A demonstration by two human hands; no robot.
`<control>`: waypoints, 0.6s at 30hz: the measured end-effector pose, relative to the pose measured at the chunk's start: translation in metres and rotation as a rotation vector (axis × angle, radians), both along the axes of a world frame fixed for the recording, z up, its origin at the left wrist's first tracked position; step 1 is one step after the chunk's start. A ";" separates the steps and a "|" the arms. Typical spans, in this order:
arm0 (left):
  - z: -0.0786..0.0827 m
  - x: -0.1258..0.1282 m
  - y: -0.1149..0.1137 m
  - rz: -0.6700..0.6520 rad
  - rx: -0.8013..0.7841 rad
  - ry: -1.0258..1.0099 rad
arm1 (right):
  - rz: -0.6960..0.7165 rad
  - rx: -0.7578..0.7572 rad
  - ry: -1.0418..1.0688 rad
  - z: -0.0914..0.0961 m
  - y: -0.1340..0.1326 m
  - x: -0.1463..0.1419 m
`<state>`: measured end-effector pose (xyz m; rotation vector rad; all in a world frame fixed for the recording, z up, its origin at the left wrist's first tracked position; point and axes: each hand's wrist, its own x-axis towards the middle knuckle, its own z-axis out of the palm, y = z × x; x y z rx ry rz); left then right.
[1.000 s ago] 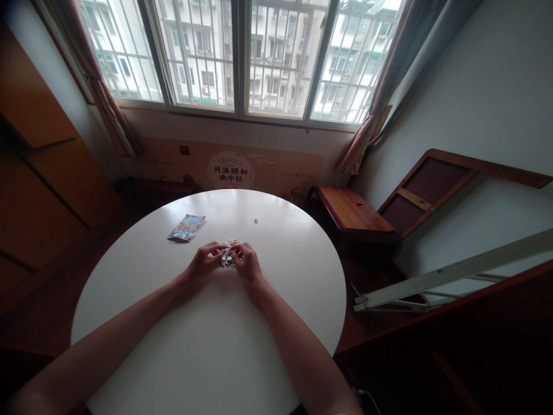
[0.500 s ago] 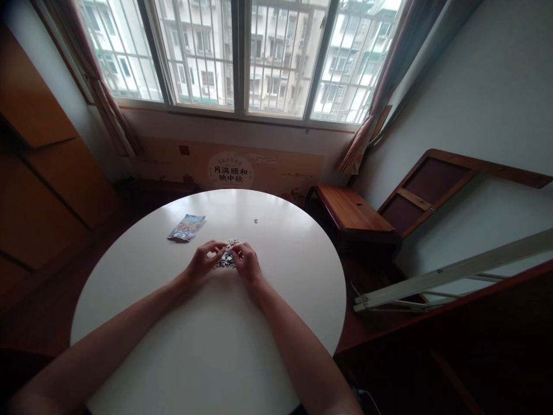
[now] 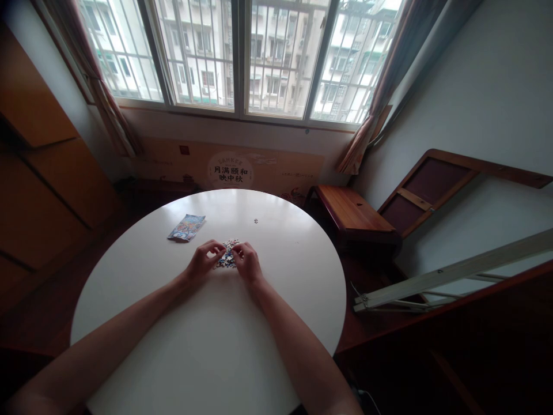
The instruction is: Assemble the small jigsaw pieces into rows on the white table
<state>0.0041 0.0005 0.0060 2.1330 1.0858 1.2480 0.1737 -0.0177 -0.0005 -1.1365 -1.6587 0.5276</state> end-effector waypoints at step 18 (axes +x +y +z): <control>-0.003 0.000 0.001 -0.005 0.004 0.003 | 0.004 0.001 0.017 0.001 -0.001 0.000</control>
